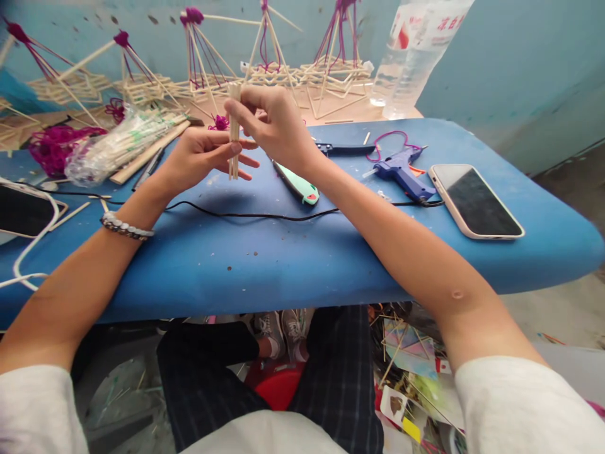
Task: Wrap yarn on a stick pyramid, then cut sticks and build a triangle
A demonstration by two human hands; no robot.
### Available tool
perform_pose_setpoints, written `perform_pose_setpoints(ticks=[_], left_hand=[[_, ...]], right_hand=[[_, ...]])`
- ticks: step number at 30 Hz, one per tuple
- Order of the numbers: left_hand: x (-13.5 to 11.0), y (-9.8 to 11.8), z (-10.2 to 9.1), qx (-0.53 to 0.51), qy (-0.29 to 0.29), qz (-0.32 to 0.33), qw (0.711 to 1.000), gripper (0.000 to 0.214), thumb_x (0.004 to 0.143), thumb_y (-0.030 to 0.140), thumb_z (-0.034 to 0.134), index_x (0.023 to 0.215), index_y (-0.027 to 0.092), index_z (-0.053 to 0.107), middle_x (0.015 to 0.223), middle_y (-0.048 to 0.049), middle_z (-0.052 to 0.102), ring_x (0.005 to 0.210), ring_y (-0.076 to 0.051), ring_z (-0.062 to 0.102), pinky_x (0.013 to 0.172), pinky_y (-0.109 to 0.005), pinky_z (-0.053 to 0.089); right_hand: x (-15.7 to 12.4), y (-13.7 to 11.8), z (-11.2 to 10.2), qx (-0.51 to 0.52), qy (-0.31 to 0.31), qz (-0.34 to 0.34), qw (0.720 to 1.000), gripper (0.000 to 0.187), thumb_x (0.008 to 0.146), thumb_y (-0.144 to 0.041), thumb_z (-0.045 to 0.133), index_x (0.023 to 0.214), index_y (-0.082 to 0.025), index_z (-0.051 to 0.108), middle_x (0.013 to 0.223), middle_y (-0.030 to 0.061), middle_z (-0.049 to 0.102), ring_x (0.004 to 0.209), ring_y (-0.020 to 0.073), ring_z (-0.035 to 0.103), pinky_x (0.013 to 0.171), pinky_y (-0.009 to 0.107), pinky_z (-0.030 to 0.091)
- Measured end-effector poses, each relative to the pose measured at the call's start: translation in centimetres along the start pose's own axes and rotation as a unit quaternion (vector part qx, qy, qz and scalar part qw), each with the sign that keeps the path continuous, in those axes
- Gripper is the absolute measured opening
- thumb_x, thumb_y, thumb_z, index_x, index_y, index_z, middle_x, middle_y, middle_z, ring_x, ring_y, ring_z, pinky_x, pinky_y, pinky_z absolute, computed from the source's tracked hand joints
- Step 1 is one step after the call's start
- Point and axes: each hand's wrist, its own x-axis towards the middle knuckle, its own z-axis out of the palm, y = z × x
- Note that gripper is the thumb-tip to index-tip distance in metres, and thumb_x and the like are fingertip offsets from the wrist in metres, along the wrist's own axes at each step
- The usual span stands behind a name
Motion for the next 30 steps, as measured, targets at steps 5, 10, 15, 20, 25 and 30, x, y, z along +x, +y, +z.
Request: perform_pose_setpoints(ticks=[5, 10, 15, 20, 25, 30], left_hand=[[-0.1, 0.4, -0.3, 0.073, 0.016, -0.017, 0.997, 0.059, 0.097, 0.067, 0.059, 0.109, 0.012, 0.078, 0.091, -0.011, 0.081, 0.088, -0.025, 0.081, 0.076, -0.034, 0.066], [-0.1, 0.6, -1.3, 0.216, 0.04, -0.049, 0.974, 0.063, 0.105, 0.063, 0.042, 0.102, 0.014, 0.081, 0.085, -0.0103, 0.08, 0.075, -0.02, 0.077, 0.075, -0.031, 0.062], [-0.5, 0.7, -2.0, 0.462, 0.039, -0.131, 0.876, 0.055, 0.099, 0.049, 0.045, 0.068, 0.018, 0.078, 0.062, -0.0093, 0.07, 0.072, -0.025, 0.072, 0.076, -0.036, 0.055], [-1.0, 0.7, -1.9, 0.555, -0.002, -0.199, 0.808, 0.052, 0.098, 0.053, 0.046, 0.068, 0.019, 0.073, 0.066, -0.0123, 0.071, 0.083, -0.03, 0.073, 0.075, -0.037, 0.051], [-1.1, 0.3, -2.3, 0.59, 0.004, -0.253, 0.767, 0.05, 0.095, 0.062, 0.05, 0.083, 0.02, 0.073, 0.089, -0.0143, 0.078, 0.098, -0.035, 0.073, 0.083, -0.04, 0.053], [-1.4, 0.2, -2.7, 0.566, 0.016, -0.21, 0.797, 0.046, 0.092, 0.042, 0.056, 0.133, 0.02, 0.059, 0.11, -0.011, 0.078, 0.1, -0.031, 0.073, 0.084, -0.036, 0.051]], right_hand=[[0.3, 1.0, 0.2, 0.008, -0.042, 0.015, 0.999, 0.039, 0.099, -0.052, 0.066, 0.075, -0.023, 0.056, 0.076, -0.0004, 0.062, 0.076, 0.015, 0.059, 0.069, 0.027, 0.049], [0.2, 1.4, 0.3, 0.003, -0.005, 0.06, 0.998, 0.044, 0.099, -0.052, 0.065, 0.071, -0.022, 0.05, 0.066, -0.0018, 0.055, 0.07, 0.0126, 0.053, 0.061, 0.023, 0.044], [-0.1, 0.4, 0.7, 0.028, -0.09, 0.205, 0.974, 0.04, 0.094, -0.045, 0.072, 0.068, -0.018, 0.056, 0.056, -0.0028, 0.056, 0.05, 0.0086, 0.047, 0.047, 0.021, 0.034], [-0.7, -1.0, 1.3, 0.077, -0.149, 0.293, 0.941, 0.026, 0.097, -0.031, 0.063, 0.08, -0.013, 0.07, 0.058, 0.0008, 0.066, 0.038, 0.0049, 0.033, 0.039, 0.022, 0.024], [-1.3, -0.6, 1.7, -0.035, -0.167, 0.256, 0.952, 0.036, 0.095, -0.039, 0.062, 0.07, -0.014, 0.07, 0.056, 0.0002, 0.064, 0.041, 0.0071, 0.039, 0.045, 0.024, 0.029], [-1.2, -0.5, 1.7, -0.159, -0.099, 0.204, 0.961, 0.035, 0.096, -0.039, 0.058, 0.079, -0.014, 0.076, 0.06, 0.0001, 0.063, 0.057, 0.0126, 0.052, 0.058, 0.026, 0.033]])
